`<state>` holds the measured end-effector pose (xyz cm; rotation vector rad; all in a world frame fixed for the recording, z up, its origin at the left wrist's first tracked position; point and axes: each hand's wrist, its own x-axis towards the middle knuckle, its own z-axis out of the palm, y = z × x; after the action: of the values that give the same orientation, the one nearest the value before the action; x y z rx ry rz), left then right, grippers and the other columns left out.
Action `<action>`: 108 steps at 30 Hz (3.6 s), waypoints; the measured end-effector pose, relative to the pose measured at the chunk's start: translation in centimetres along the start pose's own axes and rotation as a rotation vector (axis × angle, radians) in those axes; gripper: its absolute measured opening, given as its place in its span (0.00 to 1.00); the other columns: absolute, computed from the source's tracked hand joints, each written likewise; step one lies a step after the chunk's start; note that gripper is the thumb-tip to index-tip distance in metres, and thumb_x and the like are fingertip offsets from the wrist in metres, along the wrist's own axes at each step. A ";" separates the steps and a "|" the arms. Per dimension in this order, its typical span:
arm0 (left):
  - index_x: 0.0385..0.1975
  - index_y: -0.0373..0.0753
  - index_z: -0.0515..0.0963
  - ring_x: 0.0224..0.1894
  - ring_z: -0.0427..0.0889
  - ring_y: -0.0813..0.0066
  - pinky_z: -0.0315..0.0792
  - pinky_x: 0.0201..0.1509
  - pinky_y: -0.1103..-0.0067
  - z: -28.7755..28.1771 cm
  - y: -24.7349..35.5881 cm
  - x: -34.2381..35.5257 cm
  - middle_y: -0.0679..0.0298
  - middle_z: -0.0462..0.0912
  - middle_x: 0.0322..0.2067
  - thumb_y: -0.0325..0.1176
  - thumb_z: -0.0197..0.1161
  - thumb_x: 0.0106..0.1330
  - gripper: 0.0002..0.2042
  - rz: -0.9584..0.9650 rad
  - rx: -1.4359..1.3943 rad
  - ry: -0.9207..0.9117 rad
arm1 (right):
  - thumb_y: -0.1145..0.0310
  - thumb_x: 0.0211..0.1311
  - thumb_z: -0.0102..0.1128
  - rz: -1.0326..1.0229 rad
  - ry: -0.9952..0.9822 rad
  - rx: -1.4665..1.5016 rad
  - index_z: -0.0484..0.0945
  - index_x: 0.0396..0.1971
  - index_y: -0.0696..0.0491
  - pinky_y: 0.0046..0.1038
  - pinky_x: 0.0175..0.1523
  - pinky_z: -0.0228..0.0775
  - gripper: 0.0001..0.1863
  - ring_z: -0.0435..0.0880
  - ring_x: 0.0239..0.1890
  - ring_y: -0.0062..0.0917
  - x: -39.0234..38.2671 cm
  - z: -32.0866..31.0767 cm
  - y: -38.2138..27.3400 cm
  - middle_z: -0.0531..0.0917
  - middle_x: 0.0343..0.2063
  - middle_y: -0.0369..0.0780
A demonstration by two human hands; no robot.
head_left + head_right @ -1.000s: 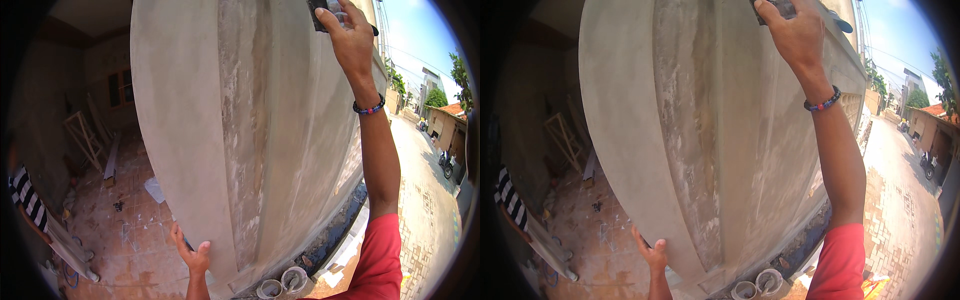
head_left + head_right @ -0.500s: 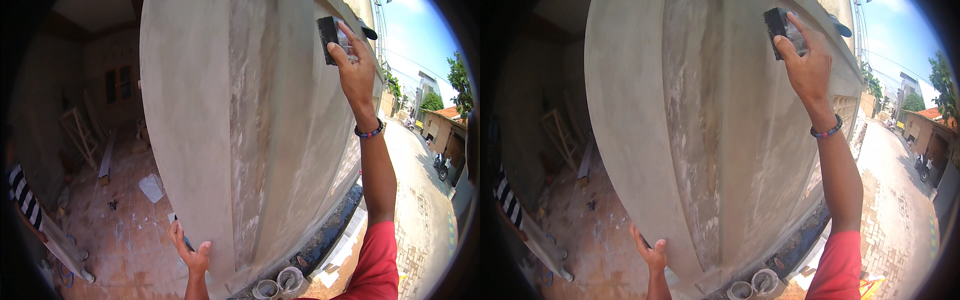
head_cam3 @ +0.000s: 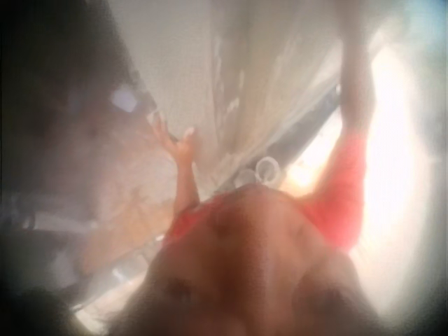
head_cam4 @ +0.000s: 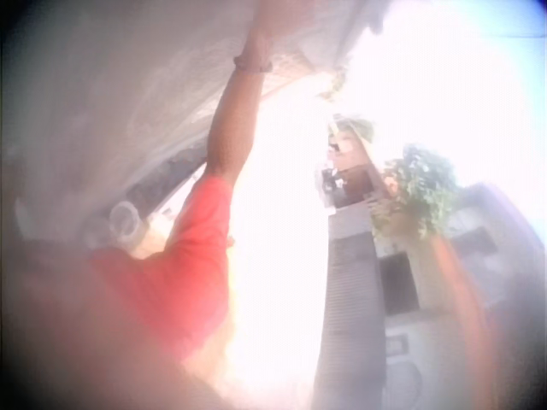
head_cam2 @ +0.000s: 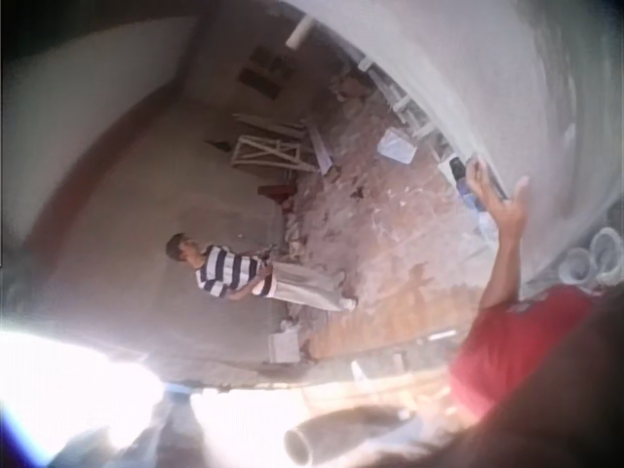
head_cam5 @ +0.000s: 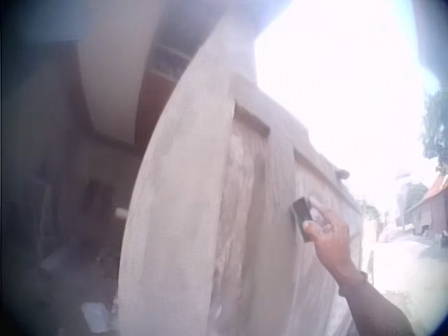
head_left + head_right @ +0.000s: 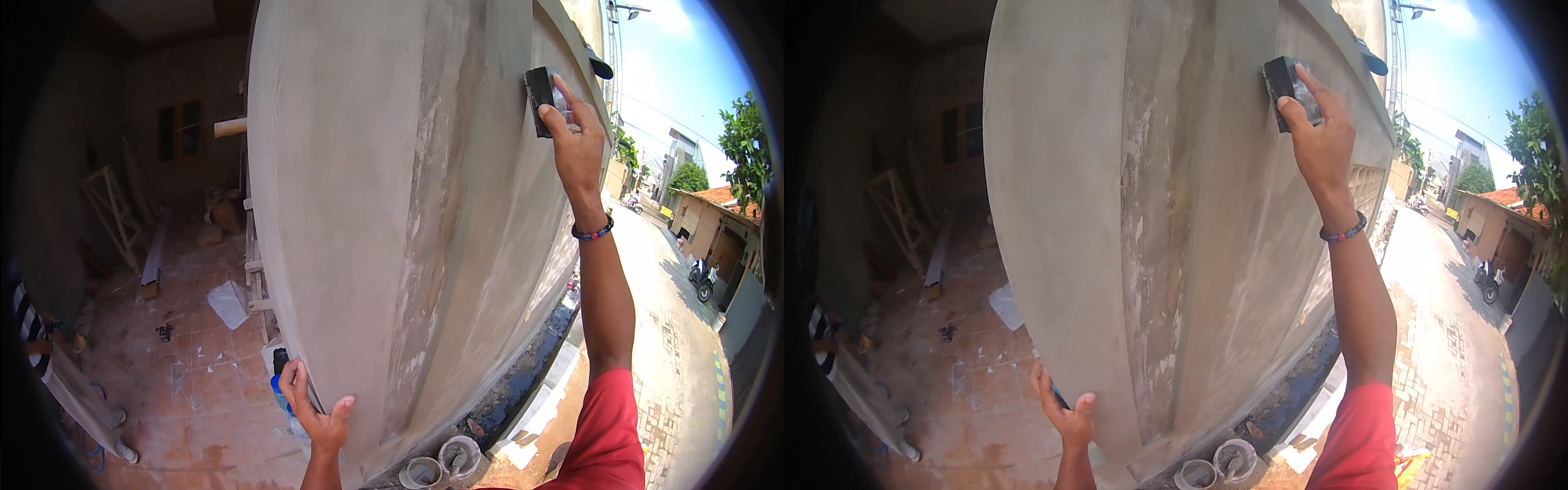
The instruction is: The person smooths a freshly plastered exterior wall using a hand trowel. They repeatedly scrape and level the surface, occasionally dipping the trowel into a bucket of water to clean it. Another person is visible in the background moving materials.
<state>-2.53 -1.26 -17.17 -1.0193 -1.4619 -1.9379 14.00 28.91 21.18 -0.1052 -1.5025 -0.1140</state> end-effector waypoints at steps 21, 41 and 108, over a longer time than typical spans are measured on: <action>0.69 0.39 0.62 0.66 0.62 0.48 0.58 0.68 0.57 -0.8 -0.1 -0.1 0.44 0.58 0.65 0.51 0.72 0.58 0.41 0.063 0.039 -0.085 | 0.73 0.55 0.62 -0.455 -0.168 -0.275 0.76 0.63 0.48 0.34 0.63 0.70 0.31 0.76 0.60 0.33 8.4 -5.9 -5.4 0.78 0.56 0.44; 0.69 0.41 0.60 0.63 0.59 0.42 0.56 0.63 0.48 -1.7 0.8 0.8 0.41 0.56 0.64 0.53 0.70 0.62 0.40 0.079 0.093 -0.170 | 0.78 0.45 0.60 -0.701 -0.643 -0.938 0.82 0.56 0.46 0.43 0.65 0.73 0.32 0.69 0.64 0.41 2.9 -2.1 -15.3 0.75 0.61 0.46; 0.71 0.38 0.58 0.68 0.59 0.47 0.60 0.67 0.55 -1.0 0.2 0.6 0.46 0.55 0.66 0.44 0.69 0.62 0.40 0.077 -0.003 -0.134 | 0.71 0.56 0.68 0.619 -0.075 -0.090 0.73 0.64 0.54 0.26 0.49 0.74 0.33 0.76 0.55 0.27 -27.2 -6.6 -10.2 0.75 0.55 0.43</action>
<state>-2.96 -2.24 -16.71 -1.2095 -1.4684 -1.8497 17.28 18.16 -6.37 -0.6449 -1.4772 0.3232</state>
